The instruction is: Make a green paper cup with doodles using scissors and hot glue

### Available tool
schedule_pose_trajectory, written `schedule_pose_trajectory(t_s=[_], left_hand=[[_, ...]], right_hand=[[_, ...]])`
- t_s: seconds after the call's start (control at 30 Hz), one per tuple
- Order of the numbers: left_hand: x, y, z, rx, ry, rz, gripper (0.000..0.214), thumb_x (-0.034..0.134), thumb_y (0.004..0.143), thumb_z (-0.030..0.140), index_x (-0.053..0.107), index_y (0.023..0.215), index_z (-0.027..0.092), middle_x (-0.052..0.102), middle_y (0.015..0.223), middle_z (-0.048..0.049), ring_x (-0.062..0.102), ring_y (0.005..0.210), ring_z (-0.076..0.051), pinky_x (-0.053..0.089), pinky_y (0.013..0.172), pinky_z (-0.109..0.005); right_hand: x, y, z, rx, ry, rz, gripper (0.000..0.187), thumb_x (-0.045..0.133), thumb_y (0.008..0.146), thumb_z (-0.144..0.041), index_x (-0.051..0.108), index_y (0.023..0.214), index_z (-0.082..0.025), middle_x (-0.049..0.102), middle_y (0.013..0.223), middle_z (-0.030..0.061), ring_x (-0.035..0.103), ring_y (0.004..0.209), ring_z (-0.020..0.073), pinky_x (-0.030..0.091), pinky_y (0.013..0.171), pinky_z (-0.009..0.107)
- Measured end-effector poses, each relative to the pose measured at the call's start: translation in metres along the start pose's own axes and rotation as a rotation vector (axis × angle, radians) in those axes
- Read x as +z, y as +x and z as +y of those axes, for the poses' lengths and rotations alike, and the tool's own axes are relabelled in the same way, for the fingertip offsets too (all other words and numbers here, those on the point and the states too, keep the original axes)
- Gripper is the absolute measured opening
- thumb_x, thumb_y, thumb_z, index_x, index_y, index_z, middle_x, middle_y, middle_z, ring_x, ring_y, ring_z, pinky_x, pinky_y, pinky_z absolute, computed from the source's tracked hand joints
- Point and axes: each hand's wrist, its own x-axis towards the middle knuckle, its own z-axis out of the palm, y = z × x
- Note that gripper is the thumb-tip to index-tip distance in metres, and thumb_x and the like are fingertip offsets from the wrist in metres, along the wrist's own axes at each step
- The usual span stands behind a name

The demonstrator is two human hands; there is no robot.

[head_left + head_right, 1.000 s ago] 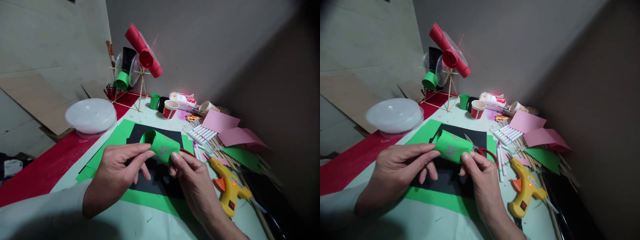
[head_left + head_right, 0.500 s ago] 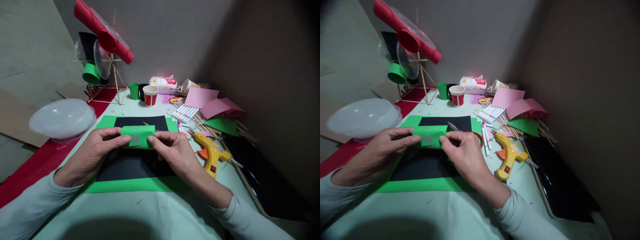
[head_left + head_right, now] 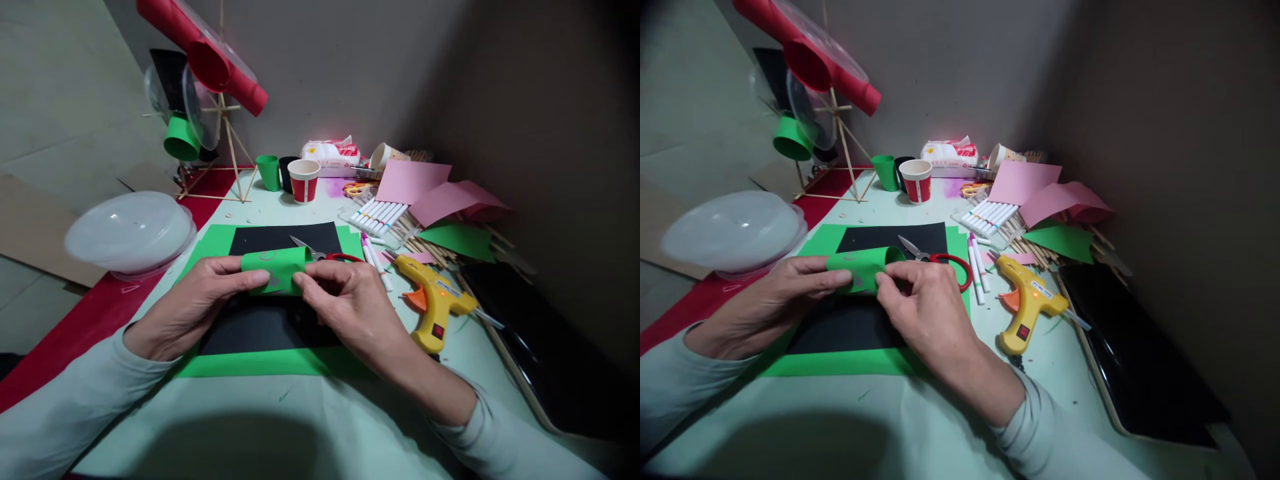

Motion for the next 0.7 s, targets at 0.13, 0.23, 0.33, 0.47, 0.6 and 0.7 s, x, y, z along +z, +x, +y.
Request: schedule_pose_trajectory(t_s=[0.13, 0.23, 0.33, 0.47, 0.6, 0.7], left_hand=[[-0.002, 0.001, 0.0, 0.029, 0.055, 0.032, 0.027, 0.097, 0.057, 0.026, 0.072, 0.06, 0.015, 0.061, 0.057, 0.0024, 0.051, 0.052, -0.006, 0.046, 0.047, -0.013], [-0.002, 0.003, 0.002, 0.053, 0.034, -0.013, 0.029, 0.097, 0.055, 0.023, 0.069, 0.056, 0.014, 0.053, 0.054, 0.005, 0.039, 0.047, -0.003, 0.036, 0.038, -0.01], [-0.001, 0.003, 0.004, -0.018, -0.074, -0.108, 0.028, 0.098, 0.055, 0.021, 0.071, 0.058, 0.015, 0.053, 0.056, 0.0054, 0.034, 0.042, -0.001, 0.031, 0.033, -0.009], [0.003, 0.001, 0.001, -0.098, -0.237, -0.105, 0.029, 0.098, 0.052, 0.013, 0.071, 0.06, 0.019, 0.055, 0.058, 0.0053, 0.043, 0.042, -0.004, 0.045, 0.035, -0.013], [0.008, 0.001, -0.008, -0.063, -0.268, -0.1, 0.025, 0.096, 0.057, 0.011, 0.073, 0.065, 0.017, 0.065, 0.067, 0.002, 0.065, 0.059, -0.013, 0.066, 0.053, -0.025], [0.01, 0.001, -0.014, -0.027, -0.28, -0.163, 0.009, 0.086, 0.075, 0.011, 0.078, 0.076, 0.013, 0.07, 0.075, -0.0016, 0.07, 0.074, -0.015, 0.07, 0.069, -0.03]], right_hand=[[0.001, 0.0, 0.0, 0.017, -0.012, 0.023, 0.036, 0.055, 0.091, -0.032, 0.05, 0.058, -0.02, 0.044, 0.053, -0.0029, 0.039, 0.049, 0.0099, 0.025, 0.047, 0.026], [0.001, 0.0, 0.0, 0.016, -0.014, 0.029, 0.034, 0.055, 0.091, -0.032, 0.055, 0.06, -0.019, 0.047, 0.055, -0.002, 0.041, 0.049, 0.0104, 0.026, 0.047, 0.026], [0.002, -0.001, 0.0, 0.002, -0.02, 0.025, 0.032, 0.055, 0.091, -0.031, 0.059, 0.062, -0.019, 0.049, 0.057, -0.0014, 0.042, 0.05, 0.0107, 0.026, 0.047, 0.026], [0.003, -0.001, 0.0, -0.019, -0.035, 0.012, 0.033, 0.054, 0.092, -0.03, 0.054, 0.06, -0.02, 0.046, 0.055, -0.0022, 0.04, 0.05, 0.0106, 0.026, 0.047, 0.026], [0.003, -0.001, 0.001, -0.029, -0.062, -0.048, 0.036, 0.053, 0.093, -0.029, 0.045, 0.058, -0.021, 0.042, 0.052, -0.0035, 0.035, 0.05, 0.0103, 0.024, 0.047, 0.026], [0.005, -0.001, 0.003, -0.062, -0.087, -0.047, 0.039, 0.054, 0.093, -0.028, 0.041, 0.057, -0.022, 0.04, 0.051, -0.0042, 0.034, 0.049, 0.0101, 0.023, 0.047, 0.026]])
